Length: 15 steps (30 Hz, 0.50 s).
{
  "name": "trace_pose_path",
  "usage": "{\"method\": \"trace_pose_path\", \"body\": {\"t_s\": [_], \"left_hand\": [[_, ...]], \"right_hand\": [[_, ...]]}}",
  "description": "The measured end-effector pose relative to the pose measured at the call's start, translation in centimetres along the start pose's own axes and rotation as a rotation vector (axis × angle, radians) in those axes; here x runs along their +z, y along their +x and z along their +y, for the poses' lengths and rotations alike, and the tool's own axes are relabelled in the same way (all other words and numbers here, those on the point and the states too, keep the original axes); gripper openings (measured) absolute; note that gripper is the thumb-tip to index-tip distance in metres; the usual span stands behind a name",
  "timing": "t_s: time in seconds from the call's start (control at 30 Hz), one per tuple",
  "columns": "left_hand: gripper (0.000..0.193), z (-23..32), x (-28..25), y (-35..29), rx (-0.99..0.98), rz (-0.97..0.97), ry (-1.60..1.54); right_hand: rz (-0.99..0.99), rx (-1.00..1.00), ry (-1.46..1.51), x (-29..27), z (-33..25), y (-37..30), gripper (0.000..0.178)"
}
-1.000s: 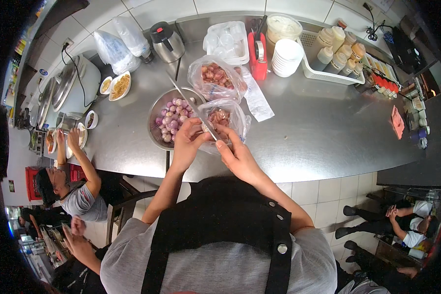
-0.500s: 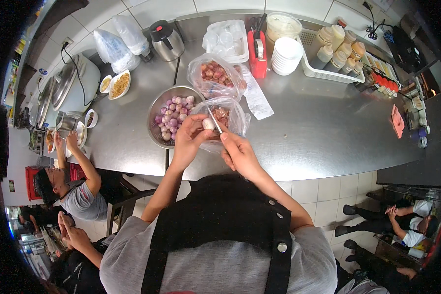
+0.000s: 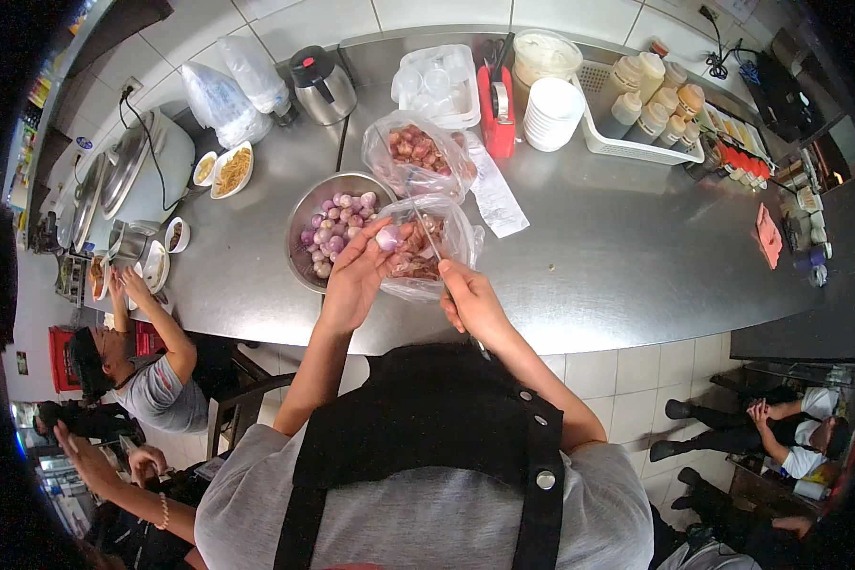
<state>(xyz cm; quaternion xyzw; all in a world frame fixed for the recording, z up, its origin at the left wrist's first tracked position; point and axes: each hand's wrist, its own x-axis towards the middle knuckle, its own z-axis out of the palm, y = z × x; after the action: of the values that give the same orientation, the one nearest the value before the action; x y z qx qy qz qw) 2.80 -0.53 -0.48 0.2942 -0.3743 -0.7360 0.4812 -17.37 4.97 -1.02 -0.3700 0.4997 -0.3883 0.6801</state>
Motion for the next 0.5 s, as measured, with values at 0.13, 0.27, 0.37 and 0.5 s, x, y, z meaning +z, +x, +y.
{"method": "trace_pose_path", "body": {"t_s": [0.13, 0.27, 0.37, 0.5], "left_hand": [[0.043, -0.3, 0.8, -0.1, -0.016, 0.034, 0.044], [0.042, -1.4, 0.3, -0.2, -0.005, 0.046, 0.158], [0.041, -1.2, 0.8, -0.1, -0.006, -0.008, 0.196], [0.042, -1.0, 1.3, -0.1, -0.008, -0.011, 0.269]], "right_hand": [[-0.017, -0.090, -0.053, 0.8, -0.6, -0.7, 0.042], [-0.010, -0.133, -0.009, 1.5, -1.0, -1.4, 0.043], [-0.049, -0.236, -0.157, 1.8, -2.2, -2.0, 0.053], [0.024, -0.389, -0.296, 1.9, -1.1, -1.2, 0.051]]}}
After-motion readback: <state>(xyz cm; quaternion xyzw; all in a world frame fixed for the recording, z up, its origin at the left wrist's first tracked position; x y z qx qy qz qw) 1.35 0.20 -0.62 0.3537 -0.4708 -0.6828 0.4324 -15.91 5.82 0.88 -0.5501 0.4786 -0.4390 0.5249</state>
